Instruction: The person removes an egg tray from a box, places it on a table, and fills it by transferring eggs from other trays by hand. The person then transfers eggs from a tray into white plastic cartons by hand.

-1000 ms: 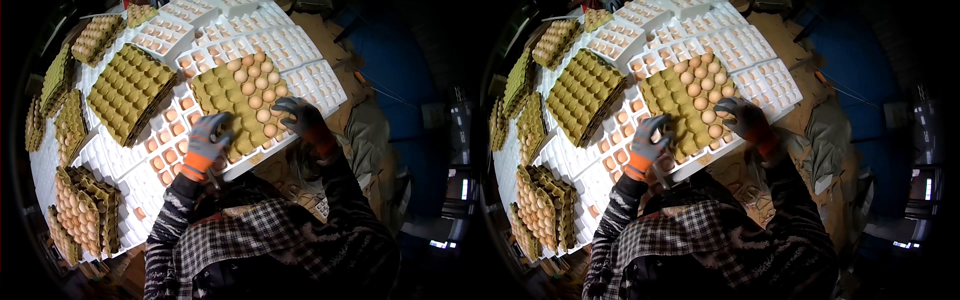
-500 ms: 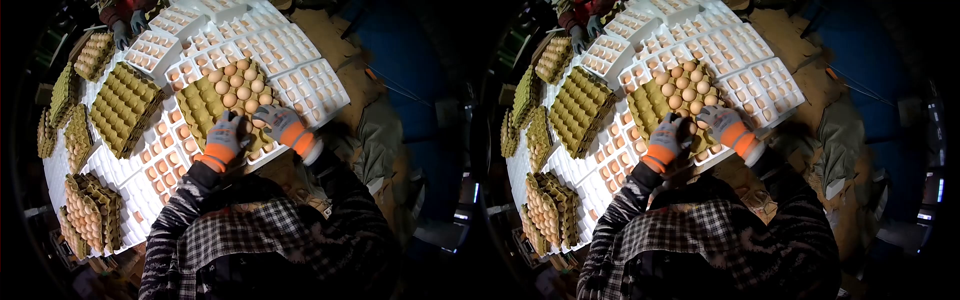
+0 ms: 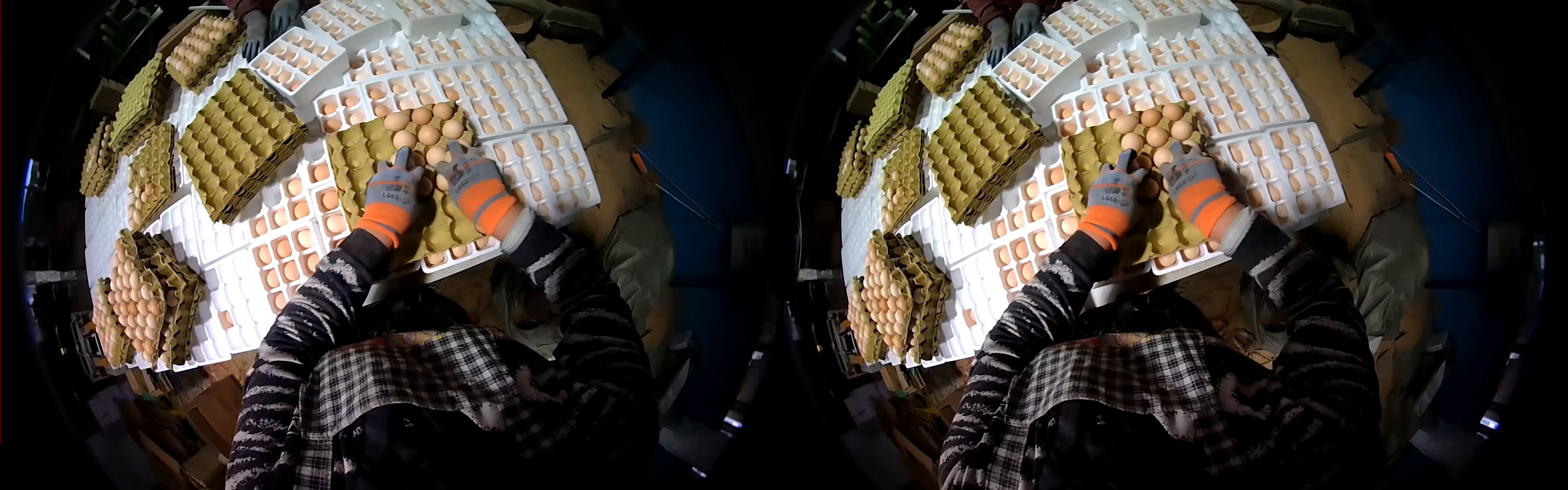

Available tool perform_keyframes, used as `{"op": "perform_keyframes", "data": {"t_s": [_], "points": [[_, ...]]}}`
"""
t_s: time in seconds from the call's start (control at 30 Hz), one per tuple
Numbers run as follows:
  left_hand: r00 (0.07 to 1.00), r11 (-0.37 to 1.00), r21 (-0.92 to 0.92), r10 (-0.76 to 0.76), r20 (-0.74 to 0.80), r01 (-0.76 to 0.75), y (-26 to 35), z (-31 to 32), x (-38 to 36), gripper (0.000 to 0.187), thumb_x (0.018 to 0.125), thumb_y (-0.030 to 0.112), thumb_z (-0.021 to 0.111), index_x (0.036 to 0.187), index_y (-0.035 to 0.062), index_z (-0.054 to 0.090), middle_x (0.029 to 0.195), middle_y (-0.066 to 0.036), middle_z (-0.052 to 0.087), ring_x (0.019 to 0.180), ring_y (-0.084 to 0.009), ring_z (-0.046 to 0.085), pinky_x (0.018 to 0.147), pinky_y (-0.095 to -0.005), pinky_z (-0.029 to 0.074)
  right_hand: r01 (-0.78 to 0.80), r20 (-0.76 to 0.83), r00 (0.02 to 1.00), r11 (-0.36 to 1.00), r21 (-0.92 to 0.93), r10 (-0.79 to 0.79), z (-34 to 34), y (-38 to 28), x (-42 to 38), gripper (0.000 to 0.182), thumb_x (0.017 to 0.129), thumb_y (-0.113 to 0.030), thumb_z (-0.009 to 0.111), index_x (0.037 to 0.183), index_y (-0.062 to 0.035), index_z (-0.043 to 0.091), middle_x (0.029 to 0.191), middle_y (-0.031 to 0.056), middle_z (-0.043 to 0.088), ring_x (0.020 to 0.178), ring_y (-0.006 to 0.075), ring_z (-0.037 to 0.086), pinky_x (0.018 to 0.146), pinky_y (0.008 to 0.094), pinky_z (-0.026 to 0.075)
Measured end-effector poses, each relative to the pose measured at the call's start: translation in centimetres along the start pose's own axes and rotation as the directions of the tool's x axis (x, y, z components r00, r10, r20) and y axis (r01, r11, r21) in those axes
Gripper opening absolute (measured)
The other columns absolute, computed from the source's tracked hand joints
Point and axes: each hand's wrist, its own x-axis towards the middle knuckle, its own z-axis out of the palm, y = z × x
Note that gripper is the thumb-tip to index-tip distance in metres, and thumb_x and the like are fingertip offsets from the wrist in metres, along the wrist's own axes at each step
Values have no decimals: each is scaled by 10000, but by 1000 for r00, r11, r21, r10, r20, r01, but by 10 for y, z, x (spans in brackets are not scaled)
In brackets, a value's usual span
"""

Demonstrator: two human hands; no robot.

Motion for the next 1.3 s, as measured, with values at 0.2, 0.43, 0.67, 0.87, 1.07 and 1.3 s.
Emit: {"op": "perform_keyframes", "data": {"t_s": [0.2,0.43,0.67,0.87,1.07,1.3], "points": [[925,551,-804,-143,-353,-221,-70,-13,-86,538,715,204,865,1201,84,669,1248,-130,590,1122,-312,603,929,-389,516,-287,286,958,183,940,34,-72,24,-15,422,838,-237,760,1212,-65,668,942,13,645,753,88,560,625,228,446],[876,674,-729,-417,-244,117,-180,17,-320,550,697,182,881,1211,137,690,1328,-137,577,1170,-318,604,943,-408,531,-384,253,857,-229,894,-449,-91,-178,31,516,841,-218,759,1285,-2,607,1111,49,667,935,109,598,782,269,501],[626,588,-681,-742,-240,435,-285,26,-447,561,701,100,869,1223,96,665,1302,-131,545,1080,-300,634,840,-375,571,447,-12,817,620,644,-577,-62,-412,76,357,829,-327,703,1162,-205,665,1209,67,566,982,269,654,759,410,544],[766,757,-550,-571,-296,352,-322,46,-431,488,793,155,777,1264,209,660,1346,-90,556,1075,-327,651,871,-389,560,470,127,788,721,509,-603,-50,-458,54,420,923,-308,605,1337,-239,575,1296,114,543,970,289,667,768,414,550],[918,881,-435,-314,-244,187,-294,47,-464,465,877,96,663,1323,224,631,1326,-84,590,1011,-299,667,840,-378,556,521,123,732,667,532,-670,-52,-452,9,456,967,-394,580,1385,-212,552,1329,55,586,1062,222,654,811,370,549],[809,876,-455,-381,-447,161,-322,57,-453,493,830,69,666,1319,118,626,1238,-173,591,1107,-384,563,958,-463,458,536,-260,842,676,506,-472,-26,-475,84,356,916,-214,633,1269,-167,628,1190,69,625,1081,287,601,899,408,512]]}}
